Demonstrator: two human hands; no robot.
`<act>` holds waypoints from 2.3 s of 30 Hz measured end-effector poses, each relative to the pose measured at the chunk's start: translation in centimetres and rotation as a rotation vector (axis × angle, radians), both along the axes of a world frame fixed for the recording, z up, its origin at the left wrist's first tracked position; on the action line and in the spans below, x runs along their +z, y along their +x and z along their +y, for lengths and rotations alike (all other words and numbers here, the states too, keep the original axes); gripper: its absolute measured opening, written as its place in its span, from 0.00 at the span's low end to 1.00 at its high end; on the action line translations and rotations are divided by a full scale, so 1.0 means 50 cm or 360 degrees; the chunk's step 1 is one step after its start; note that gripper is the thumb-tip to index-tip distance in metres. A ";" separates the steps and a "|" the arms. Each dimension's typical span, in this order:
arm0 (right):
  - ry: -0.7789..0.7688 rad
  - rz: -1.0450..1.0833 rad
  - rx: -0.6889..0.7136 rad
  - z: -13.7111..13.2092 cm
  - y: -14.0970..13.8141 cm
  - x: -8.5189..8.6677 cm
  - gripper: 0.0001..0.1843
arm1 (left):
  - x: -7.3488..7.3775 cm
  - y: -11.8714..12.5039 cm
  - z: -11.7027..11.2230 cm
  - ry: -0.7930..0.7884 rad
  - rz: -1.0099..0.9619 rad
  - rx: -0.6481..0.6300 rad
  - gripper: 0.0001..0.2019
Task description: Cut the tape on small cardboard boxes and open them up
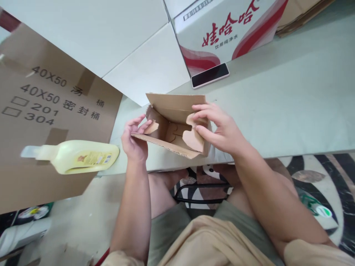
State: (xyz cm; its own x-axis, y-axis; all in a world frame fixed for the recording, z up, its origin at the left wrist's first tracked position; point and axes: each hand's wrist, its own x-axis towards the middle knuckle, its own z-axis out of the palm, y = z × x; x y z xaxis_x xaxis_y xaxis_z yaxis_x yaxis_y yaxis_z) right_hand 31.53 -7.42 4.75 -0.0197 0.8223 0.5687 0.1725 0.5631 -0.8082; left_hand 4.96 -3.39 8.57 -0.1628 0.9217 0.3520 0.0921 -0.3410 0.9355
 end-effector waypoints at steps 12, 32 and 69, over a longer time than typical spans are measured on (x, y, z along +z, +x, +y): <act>-0.0111 0.0050 0.0087 0.014 0.017 -0.027 0.28 | -0.019 0.000 0.022 -0.0012 0.0594 0.0029 0.17; -0.0788 0.0200 -0.0254 0.037 0.040 -0.069 0.15 | -0.050 -0.032 0.052 -0.0422 0.0214 0.0171 0.29; -0.0321 0.0306 0.0278 0.015 0.005 -0.031 0.09 | -0.031 0.112 -0.224 0.0250 0.0535 0.0238 0.17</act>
State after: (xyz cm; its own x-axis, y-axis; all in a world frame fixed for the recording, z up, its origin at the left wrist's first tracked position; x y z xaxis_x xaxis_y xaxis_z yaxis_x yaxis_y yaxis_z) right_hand 31.80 -6.69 3.23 -0.0783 0.9123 0.4020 -0.0792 0.3962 -0.9147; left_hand 10.58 -14.59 7.00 -0.1430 0.8273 0.5432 0.4437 -0.4370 0.7824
